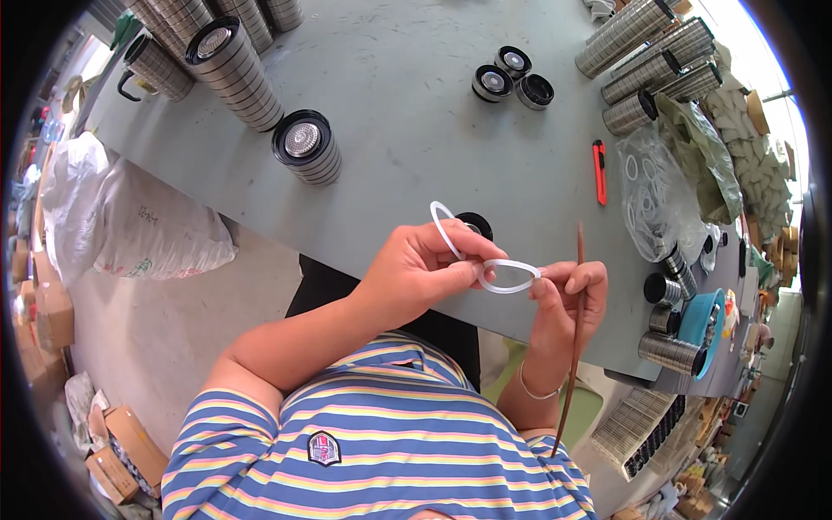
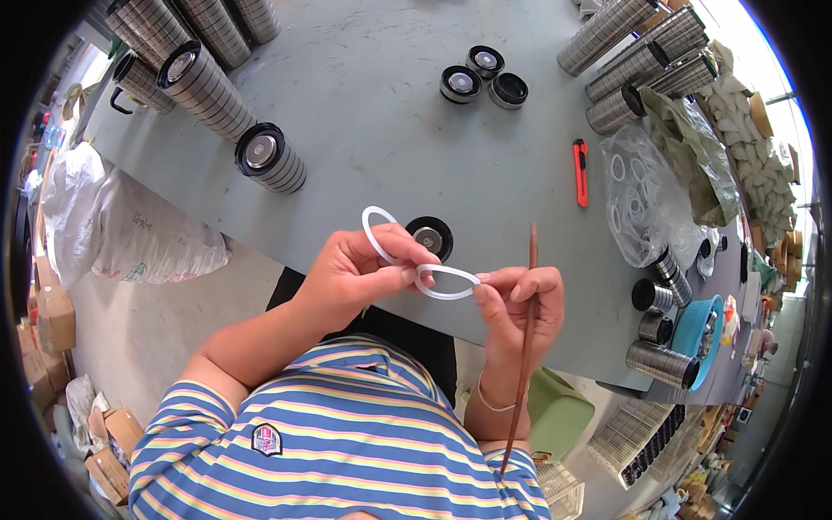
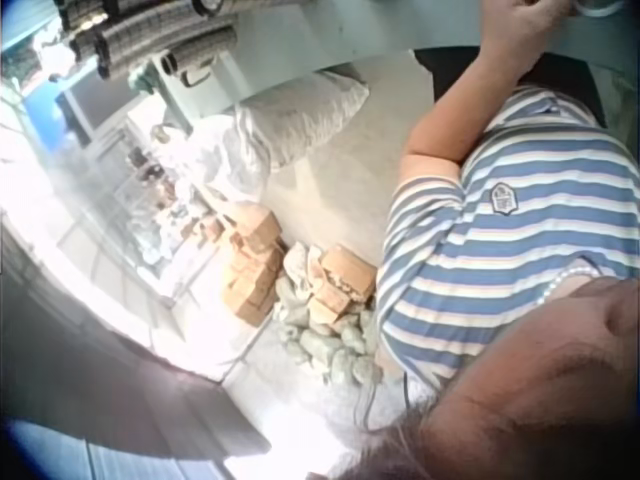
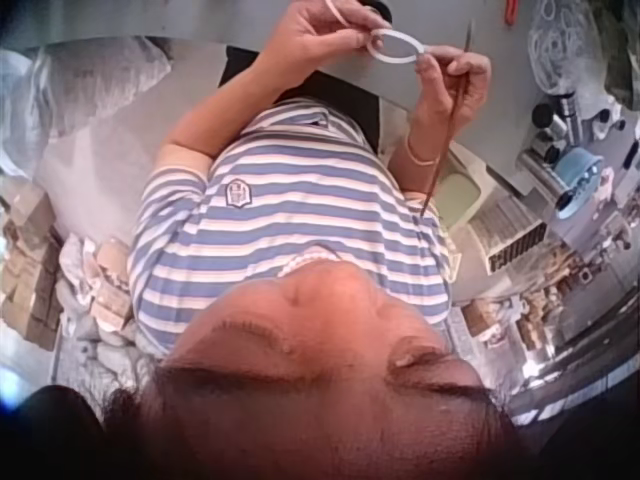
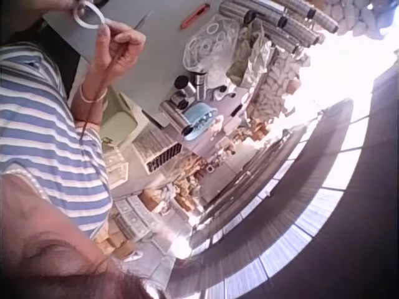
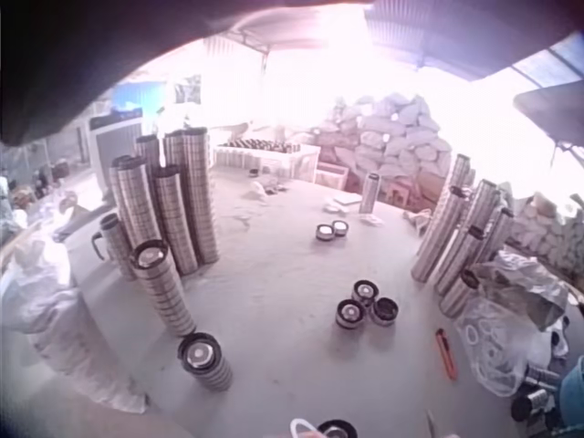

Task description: Assembling industrial filter components by inserting rubber seals and metal parts into housings.

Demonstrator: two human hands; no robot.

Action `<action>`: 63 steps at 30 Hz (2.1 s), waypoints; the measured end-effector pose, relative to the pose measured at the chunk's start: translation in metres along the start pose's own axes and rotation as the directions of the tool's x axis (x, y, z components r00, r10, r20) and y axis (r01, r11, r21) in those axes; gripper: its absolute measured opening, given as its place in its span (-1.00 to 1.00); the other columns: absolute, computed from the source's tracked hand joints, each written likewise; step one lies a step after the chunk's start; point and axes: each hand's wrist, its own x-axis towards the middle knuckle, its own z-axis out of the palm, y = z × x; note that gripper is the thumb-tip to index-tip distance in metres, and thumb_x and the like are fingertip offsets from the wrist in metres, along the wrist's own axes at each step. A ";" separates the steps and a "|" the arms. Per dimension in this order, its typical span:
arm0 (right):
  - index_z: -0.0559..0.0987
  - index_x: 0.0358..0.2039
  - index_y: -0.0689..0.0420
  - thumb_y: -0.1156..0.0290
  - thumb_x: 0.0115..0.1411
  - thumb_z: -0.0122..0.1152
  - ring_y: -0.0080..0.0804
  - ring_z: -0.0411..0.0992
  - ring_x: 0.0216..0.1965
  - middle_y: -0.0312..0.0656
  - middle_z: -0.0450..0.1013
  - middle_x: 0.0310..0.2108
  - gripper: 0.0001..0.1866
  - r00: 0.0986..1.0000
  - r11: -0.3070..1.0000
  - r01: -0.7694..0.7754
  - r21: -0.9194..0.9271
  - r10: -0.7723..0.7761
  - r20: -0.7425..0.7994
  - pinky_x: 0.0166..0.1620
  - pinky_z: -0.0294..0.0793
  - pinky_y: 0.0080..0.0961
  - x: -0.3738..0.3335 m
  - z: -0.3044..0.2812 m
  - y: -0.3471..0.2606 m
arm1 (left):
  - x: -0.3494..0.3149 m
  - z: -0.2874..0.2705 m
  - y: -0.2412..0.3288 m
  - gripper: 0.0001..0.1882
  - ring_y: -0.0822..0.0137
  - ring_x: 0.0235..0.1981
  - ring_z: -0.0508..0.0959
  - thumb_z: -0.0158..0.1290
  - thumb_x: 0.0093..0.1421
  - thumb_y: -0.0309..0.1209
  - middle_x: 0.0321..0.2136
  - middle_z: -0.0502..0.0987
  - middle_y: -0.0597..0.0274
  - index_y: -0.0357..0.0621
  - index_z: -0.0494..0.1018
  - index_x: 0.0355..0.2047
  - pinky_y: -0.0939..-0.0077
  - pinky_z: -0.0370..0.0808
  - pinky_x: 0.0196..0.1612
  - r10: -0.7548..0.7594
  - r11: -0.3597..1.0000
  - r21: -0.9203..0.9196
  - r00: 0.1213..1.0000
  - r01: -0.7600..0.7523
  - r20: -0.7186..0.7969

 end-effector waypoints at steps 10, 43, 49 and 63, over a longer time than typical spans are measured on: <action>0.33 -0.31 0.11 0.78 0.15 0.42 -0.44 0.61 -0.24 -0.06 0.60 -0.30 -0.59 0.995 0.986 0.097 -0.134 -0.096 0.011 -0.09 0.56 -0.59 -0.005 0.005 -0.003 | -0.004 0.003 0.005 -0.90 0.55 -0.31 0.55 0.33 0.30 -0.54 -0.33 0.65 0.38 -0.23 0.71 -0.18 0.65 0.47 -0.23 0.141 0.971 0.205 0.988 -0.125 -0.066; 0.67 -0.28 0.29 0.50 0.44 0.21 -0.44 0.44 -0.49 -0.18 0.53 -0.48 -0.84 0.829 0.685 0.394 -0.613 0.023 0.558 -0.37 0.44 -0.49 0.054 -0.027 0.058 | 0.025 -0.049 -0.061 -0.40 -0.02 0.08 0.50 0.47 0.08 -0.15 0.00 0.46 0.03 -0.19 0.59 0.06 0.16 0.56 0.09 0.359 0.138 0.949 0.908 -0.283 0.218; 0.66 -0.27 0.31 0.55 0.42 0.21 -0.44 0.48 -0.44 -0.17 0.56 -0.45 -0.87 0.788 0.789 0.362 -0.496 0.026 0.615 -0.35 0.47 -0.49 0.046 -0.007 0.062 | 0.025 -0.054 -0.066 -0.41 0.03 0.05 0.52 0.47 0.07 -0.13 -0.04 0.48 0.08 -0.19 0.61 0.04 0.18 0.57 0.08 0.383 0.164 0.940 0.897 -0.299 0.219; 0.64 -0.31 0.23 0.41 0.39 0.30 0.00 0.51 -0.48 -0.04 0.57 -0.44 -0.84 0.914 0.464 0.389 -0.796 -0.086 0.397 -0.38 0.50 -0.28 0.053 -0.005 0.069 | 0.021 -0.053 -0.062 -0.16 -0.08 0.05 0.52 0.47 0.05 -0.12 0.01 0.49 -0.06 -0.23 0.45 0.28 0.14 0.52 0.15 0.322 0.270 0.940 0.940 -0.210 0.118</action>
